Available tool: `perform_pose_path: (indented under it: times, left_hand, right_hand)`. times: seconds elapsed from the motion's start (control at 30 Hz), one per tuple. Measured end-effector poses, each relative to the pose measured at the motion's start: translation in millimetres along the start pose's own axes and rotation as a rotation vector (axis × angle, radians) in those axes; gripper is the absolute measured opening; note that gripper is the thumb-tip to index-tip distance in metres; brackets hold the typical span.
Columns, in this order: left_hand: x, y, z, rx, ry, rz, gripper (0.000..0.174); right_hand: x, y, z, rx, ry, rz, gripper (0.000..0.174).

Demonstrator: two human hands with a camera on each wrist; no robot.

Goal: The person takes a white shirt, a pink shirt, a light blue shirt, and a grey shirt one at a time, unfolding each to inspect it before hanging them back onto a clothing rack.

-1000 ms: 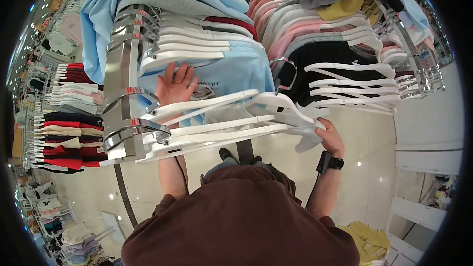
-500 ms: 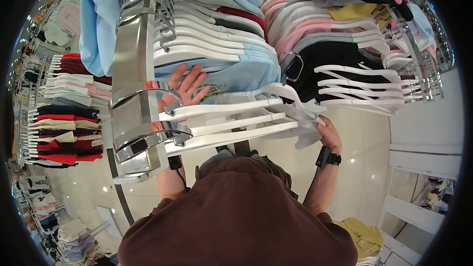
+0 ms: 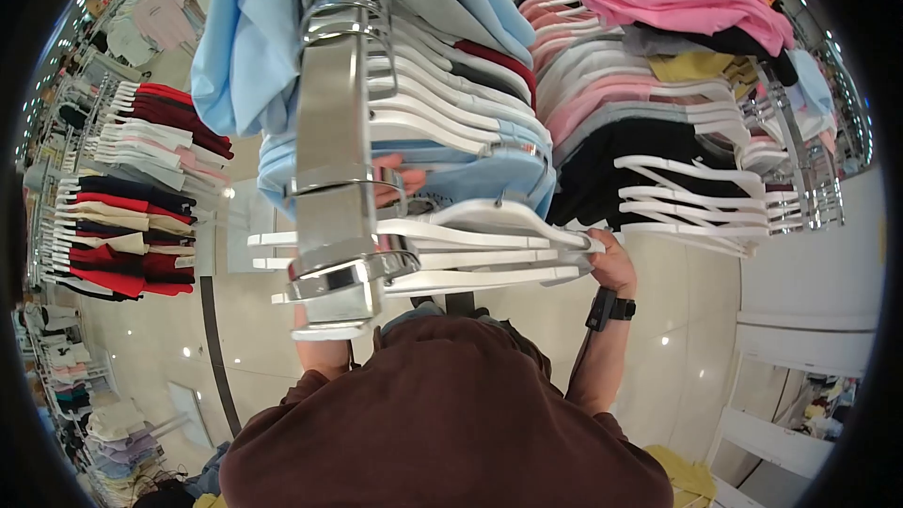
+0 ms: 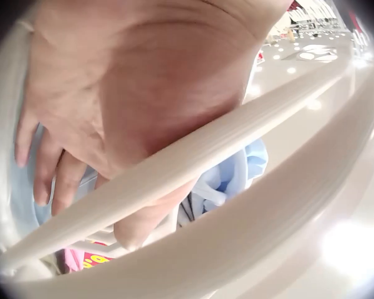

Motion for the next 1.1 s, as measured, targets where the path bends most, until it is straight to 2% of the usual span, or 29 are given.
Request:
perform_pose_path:
  times: [0.07, 0.13, 0.17, 0.2, 0.27, 0.3, 0.33, 0.4, 0.43, 0.53, 0.67, 0.73, 0.77, 0.83, 0.87, 0.9, 0.93, 1.0, 1.07, 1.1]
  left_hand:
    - [34, 18, -34, 0.151, -0.375, 0.078, 0.064]
    - [25, 34, -37, -0.033, -0.483, 0.002, 0.061]
    - [18, 44, -40, -0.059, -0.55, 0.014, 0.059]
    - [11, 53, -43, -0.084, -0.616, 0.027, 0.057]
    - [-13, 74, -37, -0.091, -0.438, 0.021, 0.052]
    - [-14, 84, -39, -0.043, -0.329, 0.036, 0.049]
    - [-19, 100, -40, -0.008, -0.217, 0.019, 0.052]
    - [-9, 108, -46, 0.249, -0.022, 0.116, 0.054]
    - [-12, 109, -44, 0.254, -0.022, 0.113, 0.054]
    - [-25, 110, -36, 0.22, -0.069, 0.038, 0.055]
    - [-41, 110, -33, 0.216, -0.133, -0.069, 0.054]
    - [-44, 109, -33, 0.192, -0.177, -0.112, 0.054]
    - [-35, 105, -36, 0.165, -0.208, -0.088, 0.053]
    - [-20, 97, -42, 0.126, -0.242, -0.057, 0.051]
    - [-17, 100, -38, 0.051, -0.26, -0.113, 0.05]
    - [-20, 98, -35, -0.016, -0.286, -0.162, 0.05]
    - [-22, 97, -32, -0.036, -0.294, -0.156, 0.05]
    - [-23, 91, -25, -0.068, -0.368, -0.114, 0.048]
    - [-30, 93, -23, -0.141, -0.398, -0.153, 0.044]
    - [-32, 92, -26, -0.134, -0.49, -0.167, 0.043]
  right_hand:
    - [22, -12, 17, -0.003, 0.12, 0.112, 0.068]
    - [55, -17, 36, -0.03, 0.038, 0.174, 0.064]
    - [66, -17, 43, -0.042, 0.045, 0.136, 0.049]
    - [73, -18, 45, -0.046, 0.049, 0.137, 0.049]
    - [82, -22, 49, -0.066, -0.018, 0.113, 0.046]
    - [98, -27, 56, -0.084, -0.009, 0.17, 0.044]
    - [104, -30, 60, -0.087, -0.009, 0.173, 0.044]
    - [109, -35, 63, -0.069, 0.004, 0.146, 0.042]
    - [113, -40, 67, -0.067, 0.006, 0.151, 0.042]
    - [120, -48, 66, -0.002, 0.052, 0.197, 0.039]
    - [83, -56, 43, 0.005, 0.02, 0.122, 0.043]
    - [67, -59, 33, 0.038, 0.002, 0.052, 0.047]
    - [61, -61, 33, -0.007, 0.003, -0.028, 0.057]
    - [53, -80, 28, 0.004, -0.006, -0.006, 0.05]
    - [51, -85, 24, 0.048, -0.015, 0.029, 0.045]
    - [56, -89, 28, 0.037, -0.002, -0.057, 0.031]
    - [70, -96, 34, 0.05, -0.019, -0.017, 0.027]
    - [81, -96, 41, 0.001, -0.053, -0.027, 0.028]
    - [69, -100, 35, -0.001, -0.055, 0.001, 0.03]
    - [71, -101, 33, 0.015, -0.052, 0.074, 0.032]
Point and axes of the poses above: each hand's wrist, its own y-axis away from the middle knuckle, its own x-axis out of the palm, z = x × y, the point moved 9 cm from there along -y, towards the middle knuckle, and after that the axes turned 2 degrees about x, right-handed, at the moved point
